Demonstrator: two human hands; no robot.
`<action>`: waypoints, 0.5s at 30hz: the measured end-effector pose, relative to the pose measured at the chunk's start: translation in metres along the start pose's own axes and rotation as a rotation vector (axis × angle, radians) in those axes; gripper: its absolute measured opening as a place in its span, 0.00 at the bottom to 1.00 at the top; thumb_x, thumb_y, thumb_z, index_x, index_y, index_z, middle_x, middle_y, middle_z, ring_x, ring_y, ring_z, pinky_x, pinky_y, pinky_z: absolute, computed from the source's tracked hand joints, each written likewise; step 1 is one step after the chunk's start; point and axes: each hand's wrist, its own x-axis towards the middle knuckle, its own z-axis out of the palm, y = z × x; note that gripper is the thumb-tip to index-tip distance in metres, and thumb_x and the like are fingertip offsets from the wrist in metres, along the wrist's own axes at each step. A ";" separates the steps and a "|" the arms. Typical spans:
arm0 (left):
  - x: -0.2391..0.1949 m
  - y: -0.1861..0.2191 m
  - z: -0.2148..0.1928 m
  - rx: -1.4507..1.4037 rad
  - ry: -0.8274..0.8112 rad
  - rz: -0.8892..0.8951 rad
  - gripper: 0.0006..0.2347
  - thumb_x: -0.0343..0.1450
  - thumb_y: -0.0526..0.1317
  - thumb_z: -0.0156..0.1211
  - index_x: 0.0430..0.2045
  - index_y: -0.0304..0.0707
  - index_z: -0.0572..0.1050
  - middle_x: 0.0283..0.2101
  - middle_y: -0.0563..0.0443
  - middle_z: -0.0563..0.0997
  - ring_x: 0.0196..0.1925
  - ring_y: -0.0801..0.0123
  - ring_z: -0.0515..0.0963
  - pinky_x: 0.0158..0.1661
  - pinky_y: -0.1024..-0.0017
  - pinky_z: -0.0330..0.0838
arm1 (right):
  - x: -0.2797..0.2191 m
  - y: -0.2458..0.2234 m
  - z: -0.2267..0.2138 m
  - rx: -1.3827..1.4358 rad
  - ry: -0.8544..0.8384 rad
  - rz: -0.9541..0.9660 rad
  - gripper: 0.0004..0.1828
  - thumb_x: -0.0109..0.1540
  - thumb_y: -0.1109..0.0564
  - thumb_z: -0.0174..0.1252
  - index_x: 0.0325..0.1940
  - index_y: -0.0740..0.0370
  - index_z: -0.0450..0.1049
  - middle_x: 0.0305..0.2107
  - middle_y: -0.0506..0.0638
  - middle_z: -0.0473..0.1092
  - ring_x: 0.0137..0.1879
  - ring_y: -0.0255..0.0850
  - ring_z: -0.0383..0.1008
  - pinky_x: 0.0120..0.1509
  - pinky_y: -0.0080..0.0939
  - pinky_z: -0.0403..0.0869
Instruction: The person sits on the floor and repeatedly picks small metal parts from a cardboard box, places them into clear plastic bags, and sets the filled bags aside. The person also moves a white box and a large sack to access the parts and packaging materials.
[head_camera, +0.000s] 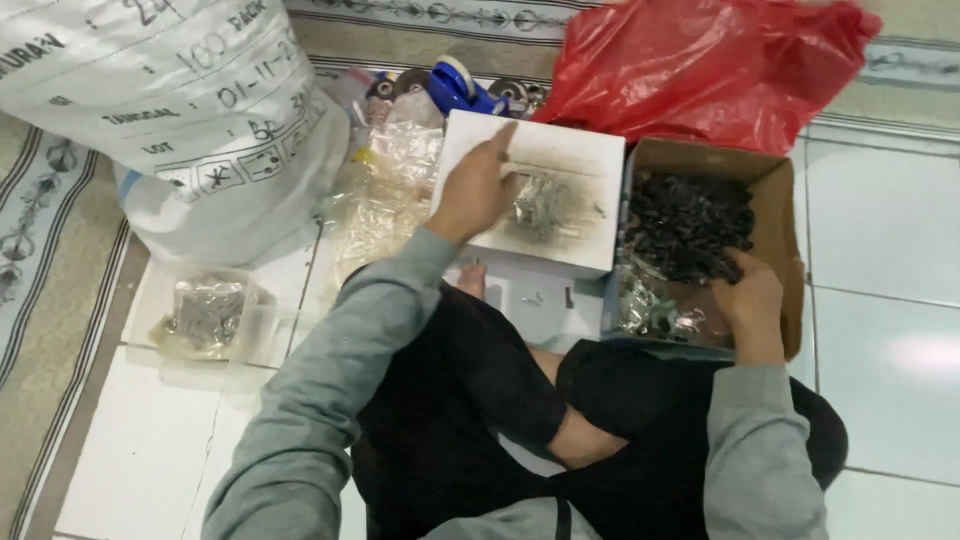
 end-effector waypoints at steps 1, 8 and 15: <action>0.004 -0.049 -0.015 -0.003 0.014 -0.015 0.24 0.70 0.30 0.57 0.64 0.28 0.65 0.47 0.24 0.80 0.54 0.33 0.80 0.52 0.42 0.76 | -0.009 -0.028 -0.011 -0.006 -0.007 -0.018 0.25 0.60 0.54 0.62 0.62 0.57 0.79 0.45 0.68 0.77 0.52 0.64 0.77 0.55 0.60 0.78; -0.045 -0.285 -0.071 0.421 -0.104 -0.604 0.15 0.72 0.34 0.52 0.52 0.29 0.74 0.51 0.29 0.77 0.53 0.39 0.79 0.49 0.49 0.75 | -0.050 -0.194 -0.023 0.285 0.176 -0.313 0.22 0.62 0.63 0.58 0.61 0.70 0.75 0.49 0.66 0.72 0.56 0.61 0.72 0.60 0.55 0.71; -0.064 -0.295 -0.070 0.417 -0.062 -0.461 0.17 0.76 0.33 0.56 0.60 0.29 0.71 0.52 0.32 0.79 0.55 0.50 0.81 0.54 0.56 0.77 | -0.077 -0.322 0.029 0.498 -0.076 -0.608 0.11 0.61 0.64 0.62 0.47 0.62 0.81 0.42 0.60 0.76 0.41 0.55 0.80 0.36 0.43 0.77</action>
